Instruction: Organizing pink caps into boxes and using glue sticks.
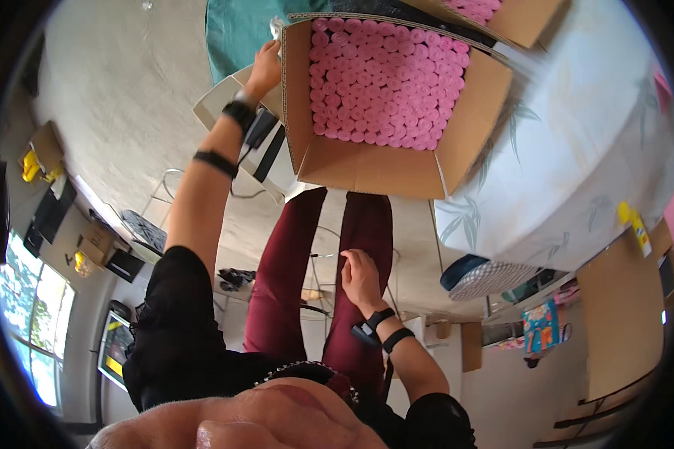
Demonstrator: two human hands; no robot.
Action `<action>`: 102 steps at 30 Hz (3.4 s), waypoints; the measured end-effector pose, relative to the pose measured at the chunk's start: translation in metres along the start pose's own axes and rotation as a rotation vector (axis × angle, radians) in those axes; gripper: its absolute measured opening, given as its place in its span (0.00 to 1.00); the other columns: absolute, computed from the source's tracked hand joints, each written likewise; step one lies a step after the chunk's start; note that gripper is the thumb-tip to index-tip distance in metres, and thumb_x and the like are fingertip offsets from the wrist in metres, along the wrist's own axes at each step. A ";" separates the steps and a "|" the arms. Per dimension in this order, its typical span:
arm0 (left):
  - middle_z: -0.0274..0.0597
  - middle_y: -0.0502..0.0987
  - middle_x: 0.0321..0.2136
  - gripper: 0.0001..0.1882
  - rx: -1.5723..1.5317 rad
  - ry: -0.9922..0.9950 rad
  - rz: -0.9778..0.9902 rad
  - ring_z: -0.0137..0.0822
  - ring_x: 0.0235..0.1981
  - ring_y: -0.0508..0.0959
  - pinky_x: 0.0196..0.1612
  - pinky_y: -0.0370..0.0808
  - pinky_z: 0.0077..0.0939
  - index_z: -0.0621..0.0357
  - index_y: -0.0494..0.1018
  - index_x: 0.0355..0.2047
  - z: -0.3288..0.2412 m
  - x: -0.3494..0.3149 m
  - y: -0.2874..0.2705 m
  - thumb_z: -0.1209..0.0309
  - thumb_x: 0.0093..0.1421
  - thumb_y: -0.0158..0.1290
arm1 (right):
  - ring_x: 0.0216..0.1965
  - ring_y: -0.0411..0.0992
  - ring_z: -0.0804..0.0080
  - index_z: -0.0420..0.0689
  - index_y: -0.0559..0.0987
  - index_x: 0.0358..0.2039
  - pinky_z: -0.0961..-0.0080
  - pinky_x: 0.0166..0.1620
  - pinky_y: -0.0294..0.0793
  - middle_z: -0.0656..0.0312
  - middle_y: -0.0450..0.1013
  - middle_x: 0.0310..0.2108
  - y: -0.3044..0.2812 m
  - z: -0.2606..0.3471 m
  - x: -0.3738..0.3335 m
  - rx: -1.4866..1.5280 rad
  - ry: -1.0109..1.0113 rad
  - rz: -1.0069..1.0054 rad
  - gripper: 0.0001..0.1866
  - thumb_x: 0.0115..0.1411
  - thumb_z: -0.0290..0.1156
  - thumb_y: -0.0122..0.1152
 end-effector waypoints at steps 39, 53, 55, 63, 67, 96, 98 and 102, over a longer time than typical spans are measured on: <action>0.55 0.78 0.38 0.17 -0.132 -0.211 0.369 0.50 0.42 0.78 0.47 0.73 0.38 0.59 0.76 0.42 -0.106 -0.535 -0.118 0.68 0.55 0.46 | 0.40 0.73 0.47 0.38 0.77 0.33 0.58 0.44 0.72 0.45 0.75 0.35 -0.032 -0.271 -0.494 -0.191 0.514 0.110 0.14 0.55 0.35 0.50; 0.43 0.79 0.25 0.12 -0.415 -0.527 0.574 0.35 0.23 0.80 0.25 0.77 0.27 0.62 0.76 0.37 -0.073 -0.680 -0.095 0.70 0.56 0.48 | 0.34 0.73 0.49 0.41 0.76 0.29 0.59 0.37 0.71 0.47 0.73 0.29 -0.163 -0.257 -0.553 -0.159 0.490 -0.376 0.13 0.58 0.38 0.49; 0.46 0.78 0.24 0.14 -0.406 -0.415 0.551 0.36 0.23 0.80 0.24 0.77 0.26 0.65 0.74 0.41 -0.115 -0.660 -0.097 0.70 0.58 0.46 | 0.35 0.73 0.49 0.40 0.75 0.33 0.59 0.38 0.71 0.47 0.74 0.30 -0.217 -0.236 -0.538 -0.110 0.538 -0.559 0.14 0.59 0.38 0.49; 0.46 0.78 0.28 0.14 -0.406 0.007 0.383 0.34 0.25 0.81 0.26 0.77 0.25 0.64 0.72 0.43 -0.362 -0.529 -0.099 0.68 0.63 0.43 | 0.37 0.74 0.49 0.38 0.74 0.36 0.62 0.39 0.73 0.48 0.76 0.33 -0.382 -0.252 -0.574 0.102 0.431 -1.040 0.11 0.60 0.33 0.52; 0.47 0.77 0.24 0.15 -0.203 0.393 0.171 0.37 0.23 0.79 0.28 0.74 0.32 0.64 0.73 0.41 -0.558 -0.502 -0.095 0.65 0.65 0.43 | 0.35 0.71 0.47 0.39 0.70 0.34 0.57 0.36 0.70 0.48 0.72 0.30 -0.513 -0.292 -0.609 -0.183 0.267 -1.330 0.09 0.60 0.32 0.52; 0.63 0.77 0.26 0.27 0.349 0.217 -0.112 0.59 0.32 0.78 0.39 0.74 0.47 0.70 0.76 0.25 -1.031 -0.436 -0.018 0.52 0.58 0.45 | 0.40 0.73 0.40 0.30 0.78 0.36 0.57 0.47 0.72 0.35 0.73 0.35 -0.925 -0.308 -0.390 -0.329 0.220 -0.518 0.28 0.57 0.48 0.47; 0.64 0.77 0.26 0.27 0.352 0.253 -0.130 0.59 0.31 0.78 0.38 0.74 0.47 0.69 0.77 0.24 -1.033 -0.436 -0.018 0.53 0.58 0.44 | 0.41 0.73 0.40 0.30 0.78 0.36 0.58 0.48 0.72 0.35 0.73 0.35 -0.924 -0.306 -0.389 -0.332 0.214 -0.498 0.28 0.57 0.47 0.47; 0.64 0.77 0.25 0.26 0.351 0.252 -0.117 0.60 0.31 0.78 0.38 0.74 0.47 0.69 0.76 0.24 -1.034 -0.437 -0.016 0.53 0.58 0.45 | 0.41 0.72 0.39 0.30 0.78 0.35 0.57 0.47 0.71 0.34 0.73 0.35 -0.923 -0.305 -0.391 -0.321 0.197 -0.502 0.27 0.58 0.46 0.47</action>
Point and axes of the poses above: each hand's wrist, its own x-axis towards the middle knuckle, its own y-axis out of the palm, z = x × y, the point moved 6 cm from there along x, towards the middle knuckle
